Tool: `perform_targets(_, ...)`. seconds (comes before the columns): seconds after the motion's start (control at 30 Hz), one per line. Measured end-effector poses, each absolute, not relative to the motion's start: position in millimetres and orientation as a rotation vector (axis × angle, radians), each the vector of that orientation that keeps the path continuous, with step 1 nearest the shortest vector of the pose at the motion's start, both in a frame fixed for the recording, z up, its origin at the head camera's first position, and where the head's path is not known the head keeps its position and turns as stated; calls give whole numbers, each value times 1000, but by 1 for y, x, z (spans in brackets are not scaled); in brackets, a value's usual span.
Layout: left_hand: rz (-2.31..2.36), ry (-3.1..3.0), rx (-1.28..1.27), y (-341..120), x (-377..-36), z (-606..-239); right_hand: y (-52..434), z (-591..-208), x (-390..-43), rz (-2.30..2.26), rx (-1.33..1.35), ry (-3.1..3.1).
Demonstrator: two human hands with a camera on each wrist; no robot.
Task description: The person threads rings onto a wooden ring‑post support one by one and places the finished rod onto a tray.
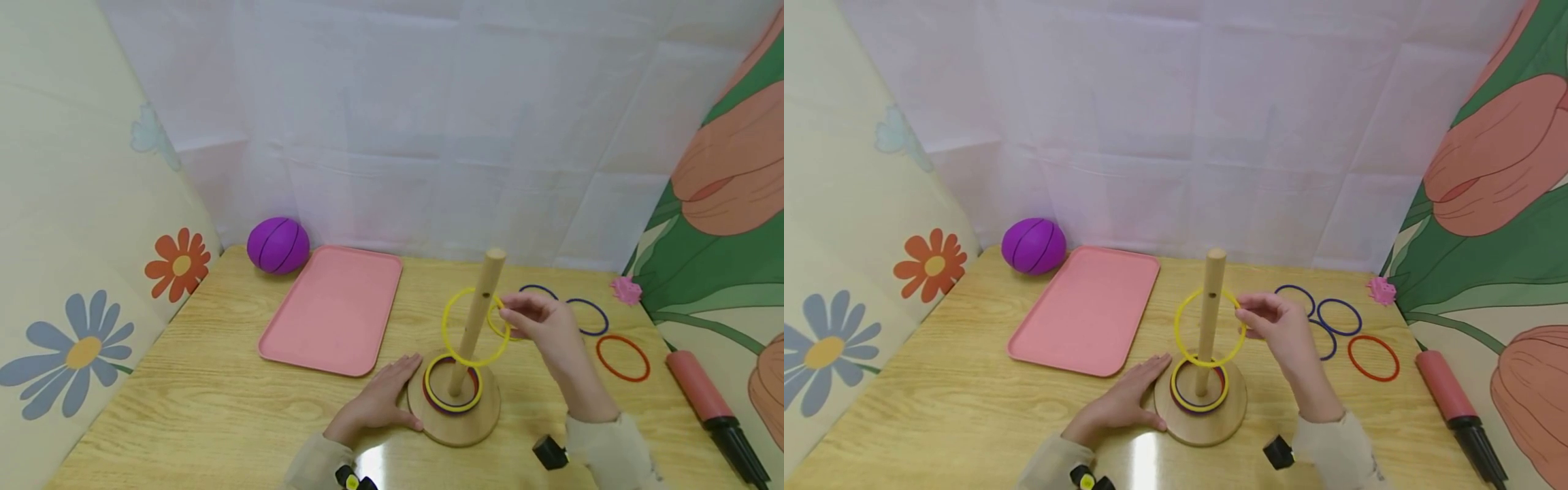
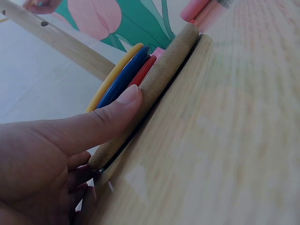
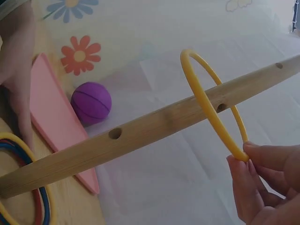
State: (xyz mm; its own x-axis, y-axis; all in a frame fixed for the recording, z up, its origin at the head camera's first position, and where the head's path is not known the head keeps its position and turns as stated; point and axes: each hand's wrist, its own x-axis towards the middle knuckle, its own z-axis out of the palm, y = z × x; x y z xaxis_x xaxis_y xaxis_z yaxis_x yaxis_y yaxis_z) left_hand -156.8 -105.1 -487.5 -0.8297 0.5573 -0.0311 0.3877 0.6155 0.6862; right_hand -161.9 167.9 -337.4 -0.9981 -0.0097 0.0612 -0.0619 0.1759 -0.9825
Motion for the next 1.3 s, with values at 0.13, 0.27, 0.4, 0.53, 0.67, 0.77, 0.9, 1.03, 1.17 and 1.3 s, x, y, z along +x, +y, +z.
perform_targets(0.13,1029,2595,773,-105,-156,-487,168,-348,-164,1951,23,-2480)
perform_targets(0.27,1030,2594,767,-105,-156,-486,166,-362,-167,1917,22,-2547)
perform_targets(0.4,1026,2596,766,-105,-156,-486,164,-380,-171,1870,41,-2595)
perform_targets(0.53,1030,2594,768,-105,-156,-486,161,-397,-173,1836,73,-2632)
perform_targets(0.67,1022,2600,773,-105,-156,-488,157,-412,-175,1822,93,-2672)
perform_targets(0.77,1011,2606,777,-105,-157,-489,155,-420,-175,1806,112,-2696)
perform_targets(0.9,1010,2604,778,-105,-158,-490,154,-429,-176,1782,111,-2716)
perform_targets(1.03,1011,2602,778,-105,-158,-490,152,-435,-177,1755,95,-2732)
perform_targets(1.17,1021,2595,771,-105,-157,-489,151,-439,-177,1713,84,-2753)
perform_targets(1.3,1028,2588,764,-105,-156,-487,149,-441,-177,1671,45,-2781)
